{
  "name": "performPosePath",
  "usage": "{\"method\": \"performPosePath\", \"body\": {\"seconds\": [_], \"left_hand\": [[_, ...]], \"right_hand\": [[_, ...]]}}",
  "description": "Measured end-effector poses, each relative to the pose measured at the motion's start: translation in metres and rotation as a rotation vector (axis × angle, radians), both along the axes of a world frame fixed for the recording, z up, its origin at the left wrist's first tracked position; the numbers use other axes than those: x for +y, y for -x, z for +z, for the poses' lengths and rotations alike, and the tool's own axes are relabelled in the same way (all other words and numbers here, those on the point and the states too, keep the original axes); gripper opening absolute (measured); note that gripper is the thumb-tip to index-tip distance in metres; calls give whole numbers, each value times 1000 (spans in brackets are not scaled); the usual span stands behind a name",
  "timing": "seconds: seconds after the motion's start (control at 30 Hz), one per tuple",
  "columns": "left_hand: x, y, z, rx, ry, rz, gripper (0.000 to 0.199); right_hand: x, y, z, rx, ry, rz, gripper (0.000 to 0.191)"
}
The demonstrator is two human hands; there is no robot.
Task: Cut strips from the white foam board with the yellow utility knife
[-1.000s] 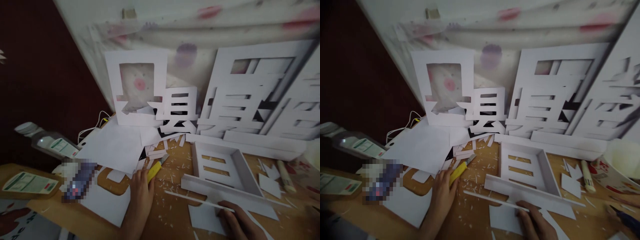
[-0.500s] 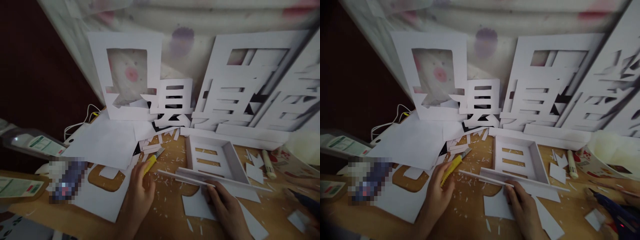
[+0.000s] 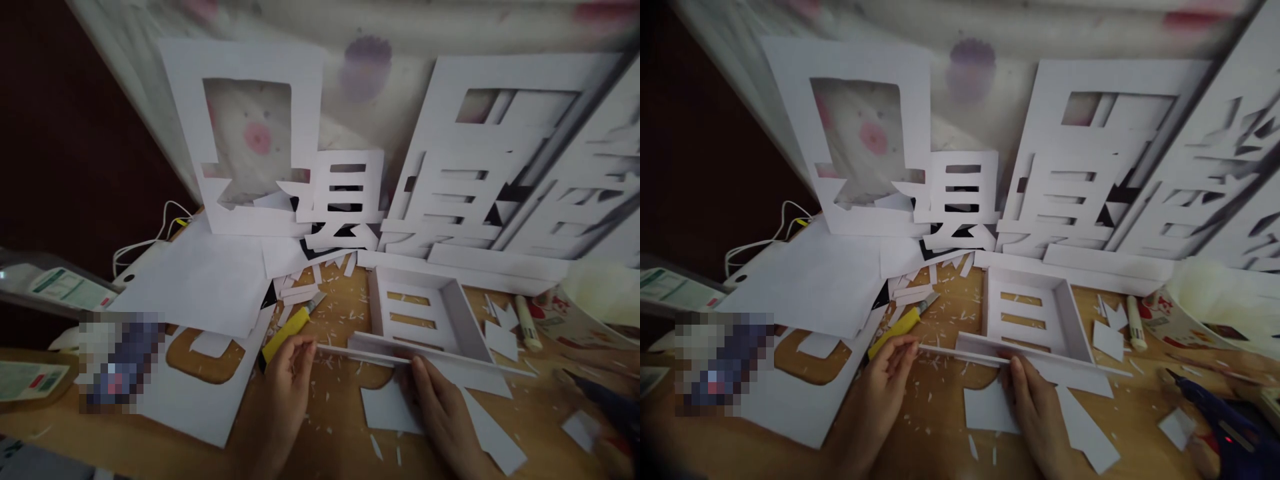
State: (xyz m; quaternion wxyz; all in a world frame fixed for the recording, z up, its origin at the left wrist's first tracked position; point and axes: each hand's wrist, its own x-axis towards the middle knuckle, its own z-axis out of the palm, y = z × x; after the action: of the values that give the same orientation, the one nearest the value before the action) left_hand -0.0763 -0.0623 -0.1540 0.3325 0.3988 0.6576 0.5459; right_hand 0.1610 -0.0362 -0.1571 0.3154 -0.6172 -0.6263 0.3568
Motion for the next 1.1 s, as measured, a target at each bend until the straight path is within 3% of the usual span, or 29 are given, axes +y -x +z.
{"method": "performPosePath", "body": {"seconds": [0.2, 0.4, 0.77, 1.1], "left_hand": [[1, 2, 4, -61, -12, 17, 34], [1, 5, 1, -86, -4, 26, 39], [1, 4, 4, -169, 27, 73, 37], [4, 2, -3, -219, -2, 100, 31]], "right_hand": [[-3, -2, -9, 77, -27, -67, 40], [-5, -2, -17, 88, -36, -85, 40], [-3, -5, -18, 46, -51, -159, 43], [-4, 0, -17, 96, -50, -210, 41]]}}
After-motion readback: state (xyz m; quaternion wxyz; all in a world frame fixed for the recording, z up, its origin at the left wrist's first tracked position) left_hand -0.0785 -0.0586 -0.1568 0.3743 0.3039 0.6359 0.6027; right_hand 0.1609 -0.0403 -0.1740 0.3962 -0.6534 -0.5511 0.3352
